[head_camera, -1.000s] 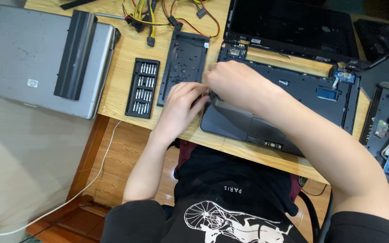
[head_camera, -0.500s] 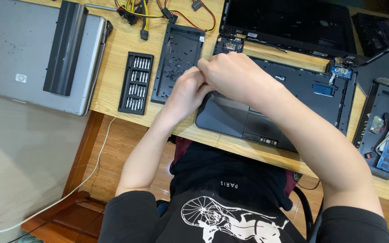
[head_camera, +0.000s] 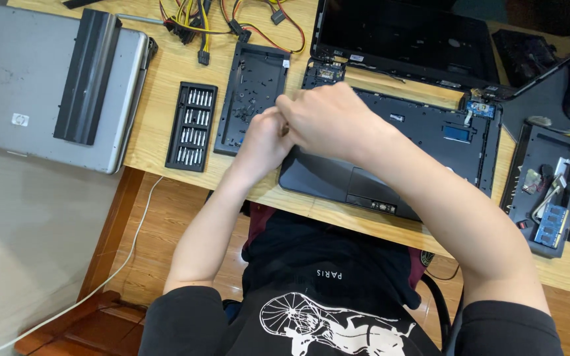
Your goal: Disassemble a laptop by removing the keyboard and internal screws.
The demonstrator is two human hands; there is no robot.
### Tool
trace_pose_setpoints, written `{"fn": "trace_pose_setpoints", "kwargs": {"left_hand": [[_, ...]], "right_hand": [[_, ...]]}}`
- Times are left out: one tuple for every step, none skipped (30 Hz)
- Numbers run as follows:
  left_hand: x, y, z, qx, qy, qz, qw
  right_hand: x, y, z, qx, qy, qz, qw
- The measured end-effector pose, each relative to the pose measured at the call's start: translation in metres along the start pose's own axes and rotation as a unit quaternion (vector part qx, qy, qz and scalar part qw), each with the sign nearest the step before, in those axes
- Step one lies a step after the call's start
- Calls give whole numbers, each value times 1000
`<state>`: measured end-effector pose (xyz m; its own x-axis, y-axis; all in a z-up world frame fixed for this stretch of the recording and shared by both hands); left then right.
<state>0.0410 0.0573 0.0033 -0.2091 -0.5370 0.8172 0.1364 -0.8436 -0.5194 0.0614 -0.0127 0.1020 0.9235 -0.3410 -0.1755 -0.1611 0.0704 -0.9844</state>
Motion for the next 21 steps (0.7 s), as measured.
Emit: {"fn": "trace_pose_setpoints", "kwargs": {"left_hand": [[-1, -1, 1, 9, -45, 12, 999], [-2, -2, 2, 17, -89, 24, 996], [0, -6, 3, 18, -90, 25, 995], [7, -7, 4, 6, -67, 22, 997], [13, -8, 6, -6, -44, 20, 999], [12, -12, 6, -8, -43, 19, 999], [13, -9, 5, -60, -33, -41, 997], [14, -7, 2, -111, -24, -101, 988], [9, -3, 2, -112, -24, -101, 988], [-2, -1, 1, -102, -58, -77, 990], [-13, 0, 0, -92, -93, -53, 990], [-15, 2, 0, -92, -93, -53, 990], [-13, -2, 3, -51, -62, -24, 996], [-11, -6, 4, -10, -31, 4, 999], [-4, -6, 6, -10, -31, 4, 999], [3, -8, 9, 2, -27, 17, 1000], [11, -11, 11, 14, -23, 29, 999], [10, -14, 13, 14, -21, 28, 999], [7, -10, 14, -36, -34, 24, 999], [3, -4, 14, -87, -48, 19, 995], [-3, -5, 11, -88, -47, 19, 995]], "right_hand": [[2, 4, 0, -40, 26, -14, 999], [5, 6, 0, -79, 52, -29, 995], [8, 11, 0, -79, 50, -28, 995], [10, 14, -1, -68, 39, -14, 997], [12, 17, -2, -57, 28, 1, 998], [14, 19, -3, -57, 30, 0, 998], [13, 16, -4, -31, 8, 11, 999], [11, 14, -4, -6, -15, 22, 1000], [10, 12, -4, -5, -15, 22, 1000], [7, 10, -4, -1, -20, 15, 1000], [3, 8, -4, 4, -25, 8, 1000], [0, 1, -2, 4, -25, 9, 1000], [0, -1, 0, -24, 2, 2, 1000], [1, -3, 1, -53, 29, -6, 998], [3, 0, 1, -53, 29, -5, 998], [7, 5, 0, -72, 41, -17, 996], [11, 10, 0, -91, 53, -28, 994], [15, 14, -1, -91, 54, -29, 994], [16, 15, -1, -70, 29, -21, 997], [17, 16, -1, -49, 5, -11, 999], [18, 16, -3, -50, 7, -11, 999]]}}
Point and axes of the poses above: each hand's wrist, its own z-axis towards the middle knuckle, its own y-axis out of the palm, x = y × z, the point moved 8 cm from there along z, towards the middle knuckle, and after that the axes turned 3 degrees about -y, right-handed, at the moved point
